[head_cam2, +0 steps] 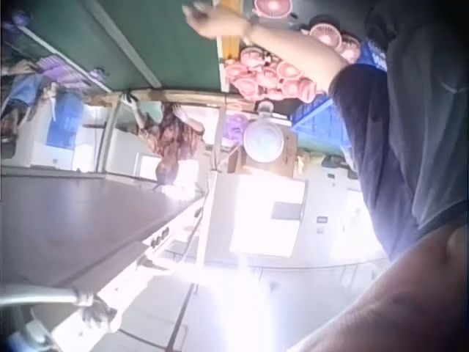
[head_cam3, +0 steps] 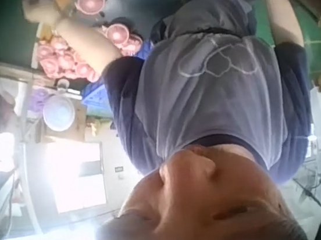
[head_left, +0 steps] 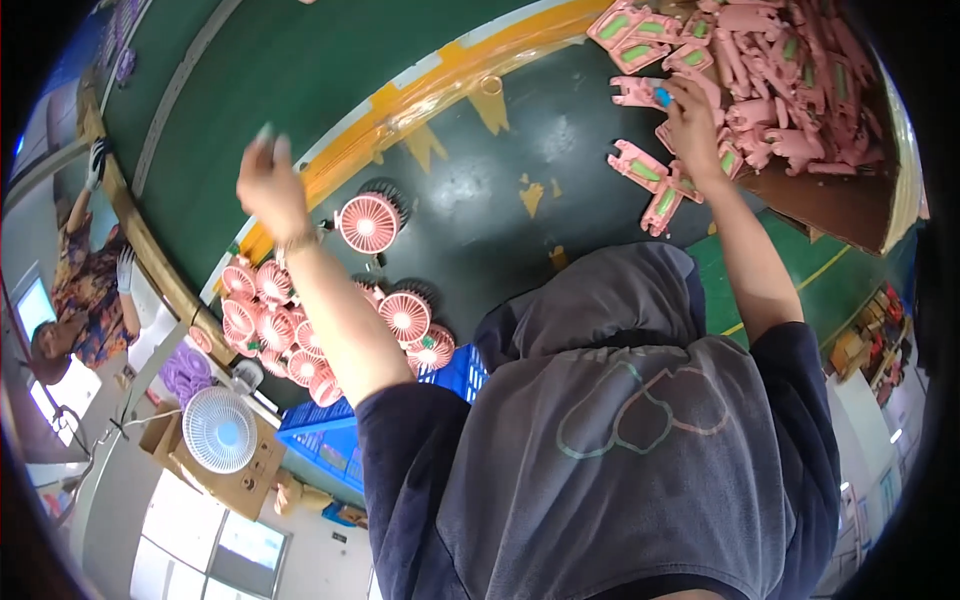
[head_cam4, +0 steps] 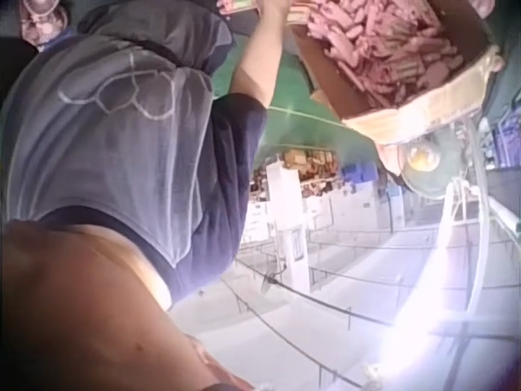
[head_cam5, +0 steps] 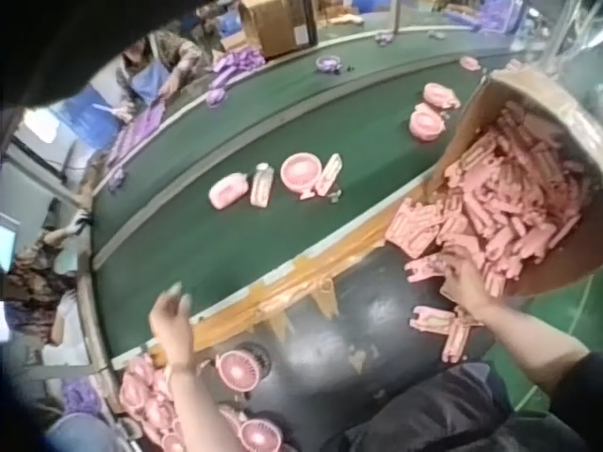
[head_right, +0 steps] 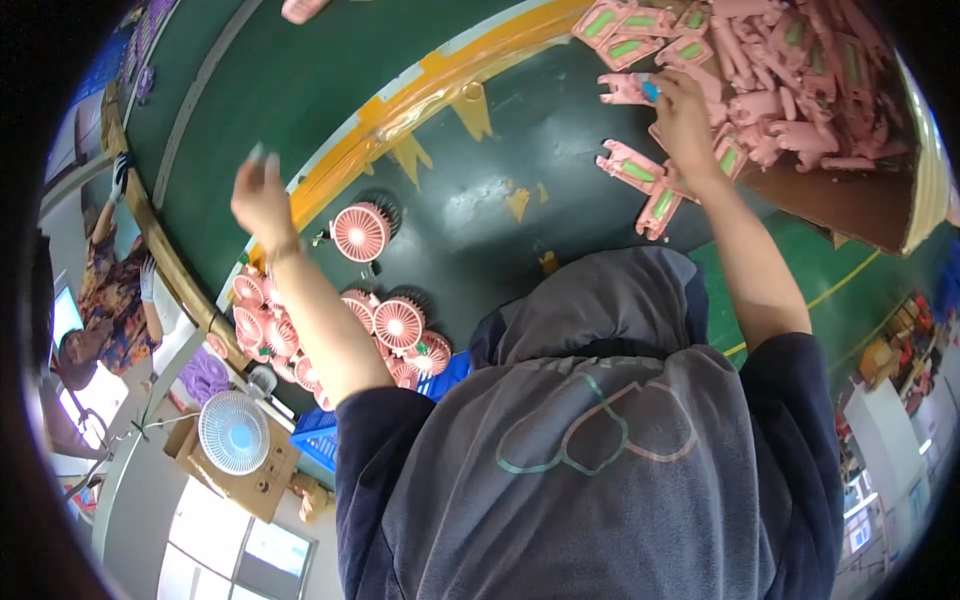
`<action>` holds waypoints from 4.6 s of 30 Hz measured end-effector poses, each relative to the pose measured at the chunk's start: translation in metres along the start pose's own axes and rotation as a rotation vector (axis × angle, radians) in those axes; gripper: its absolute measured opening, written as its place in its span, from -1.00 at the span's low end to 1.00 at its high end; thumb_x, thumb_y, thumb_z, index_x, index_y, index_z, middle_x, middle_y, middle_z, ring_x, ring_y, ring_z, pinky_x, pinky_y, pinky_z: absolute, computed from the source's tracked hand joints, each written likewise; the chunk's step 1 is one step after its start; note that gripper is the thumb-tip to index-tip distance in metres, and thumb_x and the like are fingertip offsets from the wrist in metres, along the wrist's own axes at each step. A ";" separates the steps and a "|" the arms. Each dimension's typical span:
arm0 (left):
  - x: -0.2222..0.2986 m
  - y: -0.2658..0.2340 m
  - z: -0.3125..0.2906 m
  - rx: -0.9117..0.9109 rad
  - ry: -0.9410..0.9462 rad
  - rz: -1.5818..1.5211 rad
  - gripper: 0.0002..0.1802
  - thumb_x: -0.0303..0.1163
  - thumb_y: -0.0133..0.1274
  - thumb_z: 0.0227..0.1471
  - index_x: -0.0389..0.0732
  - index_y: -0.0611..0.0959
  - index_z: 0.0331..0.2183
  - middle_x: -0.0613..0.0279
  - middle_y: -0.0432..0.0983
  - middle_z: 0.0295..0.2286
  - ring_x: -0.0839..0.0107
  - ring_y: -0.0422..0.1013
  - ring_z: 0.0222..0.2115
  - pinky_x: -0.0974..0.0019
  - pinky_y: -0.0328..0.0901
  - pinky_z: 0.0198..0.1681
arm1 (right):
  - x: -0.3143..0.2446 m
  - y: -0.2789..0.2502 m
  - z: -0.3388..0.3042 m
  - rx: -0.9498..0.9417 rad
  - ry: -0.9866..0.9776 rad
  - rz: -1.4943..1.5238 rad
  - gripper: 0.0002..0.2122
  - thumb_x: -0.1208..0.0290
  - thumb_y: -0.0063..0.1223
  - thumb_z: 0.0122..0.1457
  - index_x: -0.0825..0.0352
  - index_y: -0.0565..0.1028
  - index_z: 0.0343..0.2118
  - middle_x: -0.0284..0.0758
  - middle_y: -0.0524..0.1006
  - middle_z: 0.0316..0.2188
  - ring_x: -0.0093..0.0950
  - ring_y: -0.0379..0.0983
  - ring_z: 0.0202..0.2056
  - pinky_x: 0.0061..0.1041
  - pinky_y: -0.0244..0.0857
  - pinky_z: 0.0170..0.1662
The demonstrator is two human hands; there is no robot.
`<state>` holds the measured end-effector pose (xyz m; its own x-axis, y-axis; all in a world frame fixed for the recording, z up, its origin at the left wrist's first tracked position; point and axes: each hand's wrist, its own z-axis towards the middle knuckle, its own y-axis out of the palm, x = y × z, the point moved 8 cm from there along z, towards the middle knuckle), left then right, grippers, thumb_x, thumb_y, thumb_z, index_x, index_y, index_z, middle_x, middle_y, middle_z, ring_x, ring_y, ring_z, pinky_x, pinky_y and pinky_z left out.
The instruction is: The person assembles small portable fans by hand, placing fan motors, propellers, and plastic parts into plastic fan housings at a factory workstation.
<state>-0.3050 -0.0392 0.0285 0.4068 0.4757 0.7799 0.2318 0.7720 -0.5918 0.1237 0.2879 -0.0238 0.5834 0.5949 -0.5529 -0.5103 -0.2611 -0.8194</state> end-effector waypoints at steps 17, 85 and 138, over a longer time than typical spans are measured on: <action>-0.049 -0.051 -0.147 0.274 -0.537 -0.724 -0.66 -0.52 -0.02 0.07 -0.32 0.30 -0.11 0.10 0.46 -0.32 0.38 0.45 -0.37 0.28 0.41 -0.20 | -0.128 0.102 -0.076 -0.584 -0.213 0.285 -0.68 0.65 -0.13 0.06 0.35 0.46 -0.09 -0.13 0.48 -0.38 -0.22 0.43 -0.28 -0.35 0.33 -0.23; 0.138 0.103 0.012 -0.352 0.356 0.335 -0.74 -0.35 0.15 -0.08 -0.18 0.61 -0.26 0.10 0.53 -0.39 0.35 0.46 -0.40 0.34 0.33 -0.28 | -0.068 -0.030 -0.087 -0.250 -0.149 -0.187 -0.68 0.57 0.05 -0.14 0.28 0.43 -0.22 -0.25 0.38 -0.29 -0.28 0.32 -0.17 -0.31 0.18 -0.09; 0.298 0.027 -0.234 -0.598 -0.308 -0.961 -0.66 -0.40 0.12 -0.02 -0.36 0.46 -0.20 0.08 0.49 -0.28 0.37 0.45 -0.33 0.33 0.42 -0.35 | -0.240 -0.186 -0.069 -0.065 -0.567 0.472 -0.72 0.58 0.07 -0.35 0.35 0.48 -0.42 -0.35 0.45 -0.56 -0.36 0.40 -0.41 -0.32 0.16 -0.30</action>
<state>0.0290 0.0249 0.1975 -0.3741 -0.0500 0.9261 0.7389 0.5873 0.3302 0.1225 0.1411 0.2506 -0.1140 0.7049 -0.7001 -0.5770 -0.6206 -0.5309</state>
